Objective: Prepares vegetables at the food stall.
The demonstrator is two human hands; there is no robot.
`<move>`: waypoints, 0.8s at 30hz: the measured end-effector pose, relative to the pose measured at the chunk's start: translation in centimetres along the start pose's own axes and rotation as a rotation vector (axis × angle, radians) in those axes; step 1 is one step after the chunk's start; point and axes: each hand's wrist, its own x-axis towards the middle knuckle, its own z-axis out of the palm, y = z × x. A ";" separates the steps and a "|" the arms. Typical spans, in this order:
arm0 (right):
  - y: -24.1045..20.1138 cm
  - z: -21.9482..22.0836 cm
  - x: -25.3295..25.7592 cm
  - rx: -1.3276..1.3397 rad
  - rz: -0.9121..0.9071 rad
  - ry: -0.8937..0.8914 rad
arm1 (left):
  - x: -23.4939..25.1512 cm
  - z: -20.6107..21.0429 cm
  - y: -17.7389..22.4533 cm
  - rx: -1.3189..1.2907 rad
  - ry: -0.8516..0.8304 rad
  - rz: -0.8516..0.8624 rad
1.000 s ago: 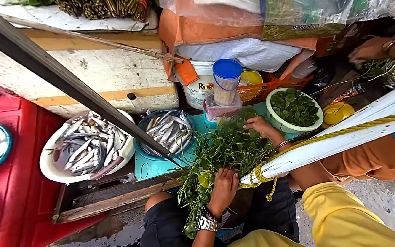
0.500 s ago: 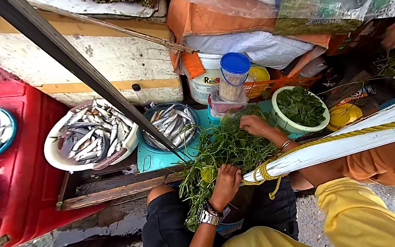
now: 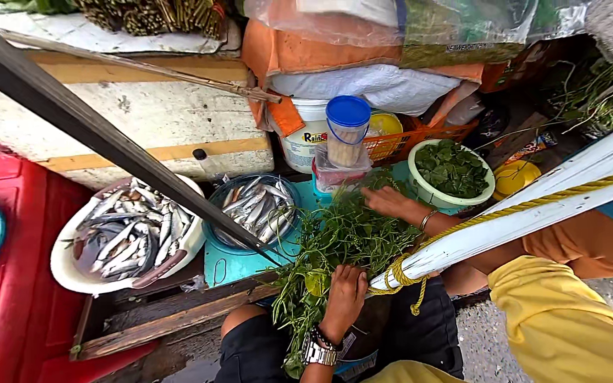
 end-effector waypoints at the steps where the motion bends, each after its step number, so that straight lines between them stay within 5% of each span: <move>1: -0.2 0.2 -0.1 0.001 0.005 0.008 | 0.0 0.0 0.0 0.001 0.003 0.002; 7: -0.7 0.2 -1.2 0.247 0.189 0.086 | -0.1 0.3 -0.1 -0.007 0.027 0.008; 16: 4.3 4.5 -2.1 0.950 0.319 0.501 | -0.2 0.4 -0.1 -0.049 0.017 -0.008; 20: 2.9 3.2 -4.9 1.250 0.465 0.503 | -0.4 0.3 -0.1 -0.045 0.018 -0.010; 24: 3.3 0.6 -6.3 1.534 0.581 0.707 | -0.3 0.4 -0.1 -0.039 0.011 -0.008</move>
